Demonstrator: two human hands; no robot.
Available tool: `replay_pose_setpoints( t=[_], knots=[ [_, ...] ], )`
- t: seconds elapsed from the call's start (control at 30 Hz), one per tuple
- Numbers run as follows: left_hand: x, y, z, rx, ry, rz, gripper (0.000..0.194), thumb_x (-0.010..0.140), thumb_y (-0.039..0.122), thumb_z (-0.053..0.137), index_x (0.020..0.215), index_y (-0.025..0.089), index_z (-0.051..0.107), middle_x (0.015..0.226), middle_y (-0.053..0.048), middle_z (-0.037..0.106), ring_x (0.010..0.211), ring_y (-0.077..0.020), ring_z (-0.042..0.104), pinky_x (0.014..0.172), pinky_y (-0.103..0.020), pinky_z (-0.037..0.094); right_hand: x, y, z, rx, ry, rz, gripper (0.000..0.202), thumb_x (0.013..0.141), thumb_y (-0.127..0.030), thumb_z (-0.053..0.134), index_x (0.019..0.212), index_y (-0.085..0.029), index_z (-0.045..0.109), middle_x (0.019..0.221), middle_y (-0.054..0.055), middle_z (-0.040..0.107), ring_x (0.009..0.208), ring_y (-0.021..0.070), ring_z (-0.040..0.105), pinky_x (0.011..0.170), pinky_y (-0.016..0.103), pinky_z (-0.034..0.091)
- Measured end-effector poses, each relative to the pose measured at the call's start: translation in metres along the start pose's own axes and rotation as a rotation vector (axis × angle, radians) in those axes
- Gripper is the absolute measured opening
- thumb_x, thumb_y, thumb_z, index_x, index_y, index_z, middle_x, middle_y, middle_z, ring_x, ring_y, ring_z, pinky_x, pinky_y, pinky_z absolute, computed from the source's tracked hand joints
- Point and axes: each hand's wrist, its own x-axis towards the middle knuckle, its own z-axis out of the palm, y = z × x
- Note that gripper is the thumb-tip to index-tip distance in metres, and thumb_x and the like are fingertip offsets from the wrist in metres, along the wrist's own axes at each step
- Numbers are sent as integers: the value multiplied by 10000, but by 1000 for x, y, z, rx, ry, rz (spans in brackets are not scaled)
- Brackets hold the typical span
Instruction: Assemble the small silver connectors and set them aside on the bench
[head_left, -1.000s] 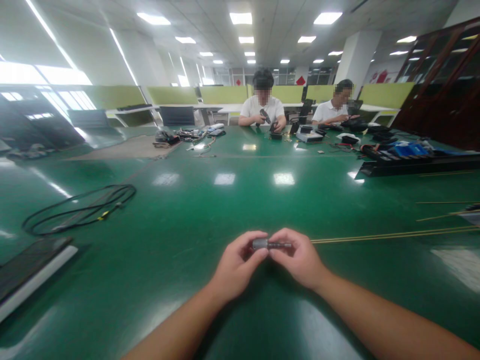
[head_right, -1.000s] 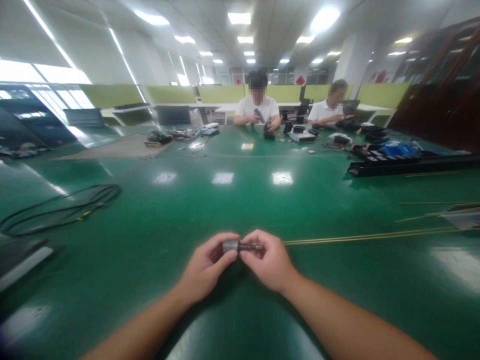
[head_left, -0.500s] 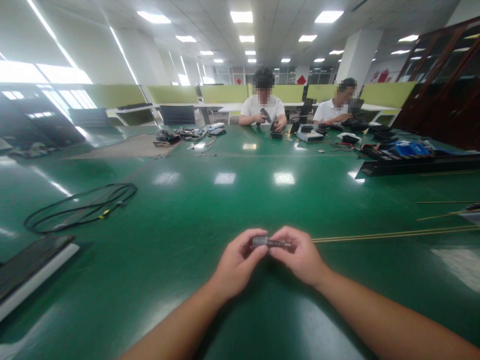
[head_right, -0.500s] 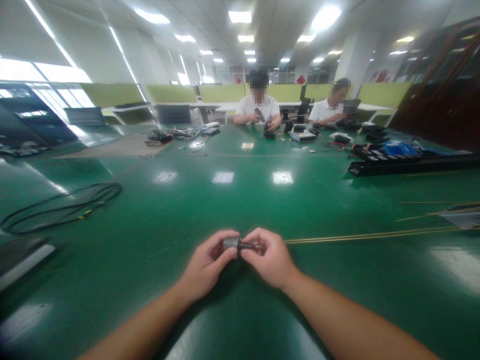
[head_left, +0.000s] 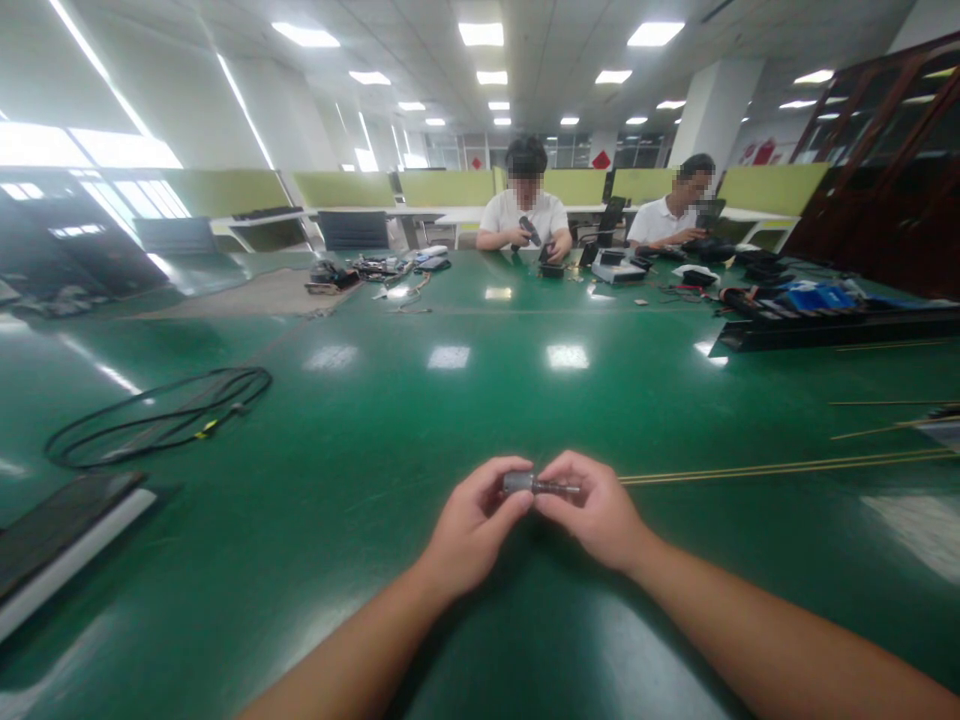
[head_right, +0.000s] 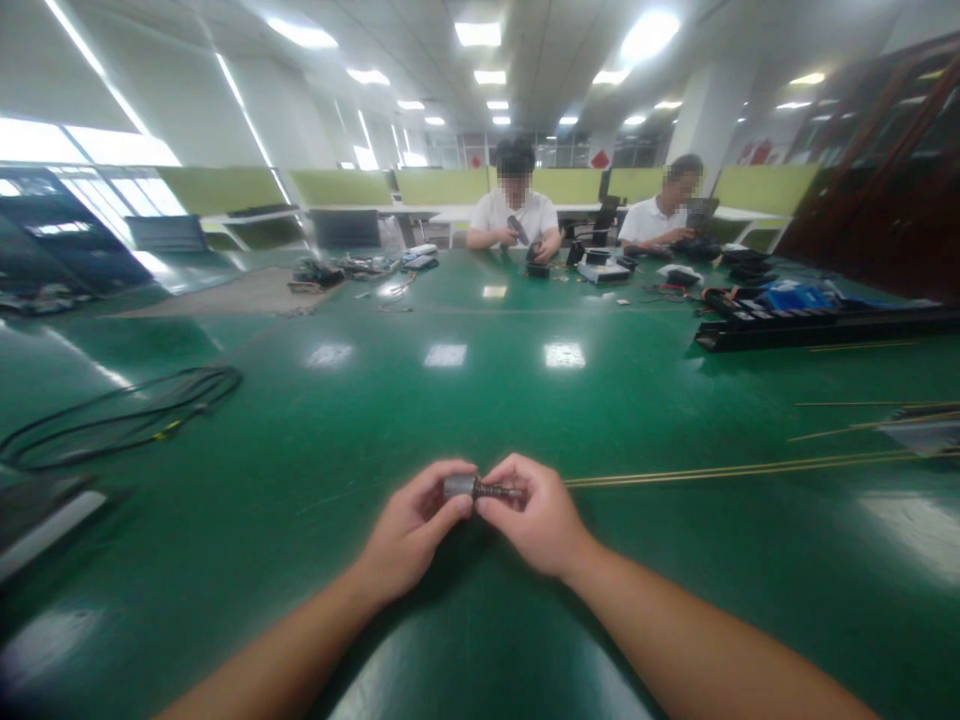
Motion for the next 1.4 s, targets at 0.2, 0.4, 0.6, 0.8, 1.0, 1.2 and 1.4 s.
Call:
replay_pose_setpoints(
  t=[0.2,0.4,0.6,0.8,1.0,1.2,1.4],
  knots=[
    [1,1,1,-14,12,2,321,864,342,684,1134,170,656,1036,-79,673,914,-203,638,858,-314,518,-1,0,-2,1,0,25,214,792,-330,739,840,-186,588,681,-24,616,540,109,523,515,225,395],
    [1,1,0,-16,22,-6,325,858,338,691,1133,168,657,1037,-79,678,905,-199,641,849,-306,515,-1,-1,-2,1,1,36,222,800,-348,729,854,-186,586,645,-37,578,476,87,455,445,206,337],
    [1,2,-1,-8,36,-17,324,860,344,687,1129,167,655,1050,-87,683,910,-202,639,859,-316,507,-1,-3,-1,8,-4,47,229,813,-363,716,848,-191,569,606,-52,534,473,89,450,436,201,338],
    [1,4,-1,-11,52,-20,329,849,349,695,1118,163,656,1012,-81,685,878,-200,636,819,-312,510,-1,-5,-1,20,8,66,271,807,-412,716,853,-194,561,569,-64,502,464,88,426,426,196,326],
    [0,2,-3,-14,53,-14,327,862,353,682,1129,167,645,1012,-78,680,849,-186,627,784,-301,501,-2,-5,-1,25,12,77,280,816,-428,707,858,-198,553,567,-68,507,457,88,428,433,200,325],
    [2,4,-2,-35,64,-24,341,862,359,674,1133,155,633,967,-64,670,794,-165,613,746,-282,495,-2,-3,0,47,37,73,283,821,-421,708,887,-195,550,570,-68,512,462,86,423,423,195,311],
    [2,4,-2,-54,74,-31,343,878,362,666,1146,153,620,852,-32,634,729,-150,594,691,-264,491,-2,-3,-1,75,55,73,304,814,-420,715,920,-188,549,559,-74,499,452,85,407,408,190,292]
  ],
)
